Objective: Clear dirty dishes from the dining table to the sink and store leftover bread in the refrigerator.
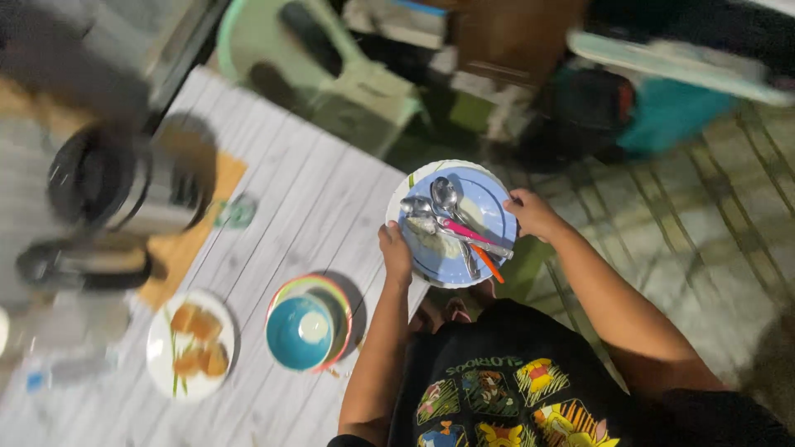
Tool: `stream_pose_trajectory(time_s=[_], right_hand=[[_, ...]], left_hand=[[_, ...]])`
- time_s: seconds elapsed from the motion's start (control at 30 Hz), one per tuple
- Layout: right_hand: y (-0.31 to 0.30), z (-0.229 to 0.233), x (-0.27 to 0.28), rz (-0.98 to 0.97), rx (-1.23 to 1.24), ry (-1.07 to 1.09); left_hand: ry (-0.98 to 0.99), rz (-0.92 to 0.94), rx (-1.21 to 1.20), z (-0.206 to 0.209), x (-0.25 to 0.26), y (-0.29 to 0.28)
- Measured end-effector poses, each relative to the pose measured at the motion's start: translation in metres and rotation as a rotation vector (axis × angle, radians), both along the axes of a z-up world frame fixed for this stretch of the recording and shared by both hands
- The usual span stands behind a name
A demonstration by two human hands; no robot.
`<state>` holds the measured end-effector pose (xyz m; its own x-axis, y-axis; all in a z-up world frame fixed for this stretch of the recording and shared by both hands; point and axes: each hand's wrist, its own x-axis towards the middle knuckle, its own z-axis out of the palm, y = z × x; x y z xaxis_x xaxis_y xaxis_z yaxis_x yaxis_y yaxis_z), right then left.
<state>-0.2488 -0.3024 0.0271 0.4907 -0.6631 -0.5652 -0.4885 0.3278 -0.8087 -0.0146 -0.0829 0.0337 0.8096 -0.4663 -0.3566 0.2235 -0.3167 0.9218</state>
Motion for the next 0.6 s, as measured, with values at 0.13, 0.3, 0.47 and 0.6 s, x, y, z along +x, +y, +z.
stream_pose_trajectory(time_s=[0.13,0.3,0.47,0.6], right_hand=[[0.0,0.009,-0.077,-0.183,-0.019,0.089],[0.002,0.032,-0.177,-0.435,-0.008,0.087],[-0.001,0.034,-0.284,-0.588,-0.063,0.033],[-0.015,0.049,-0.368,-0.745,-0.082,0.045]], left_hand=[[0.05,-0.184,0.043,0.01,-0.039,-0.048],[-0.085,-0.431,0.042,-0.001,-0.103,-0.114],[-0.044,-0.638,0.041,0.014,-0.191,-0.182],[-0.079,-0.775,0.103,-0.005,-0.27,-0.25]])
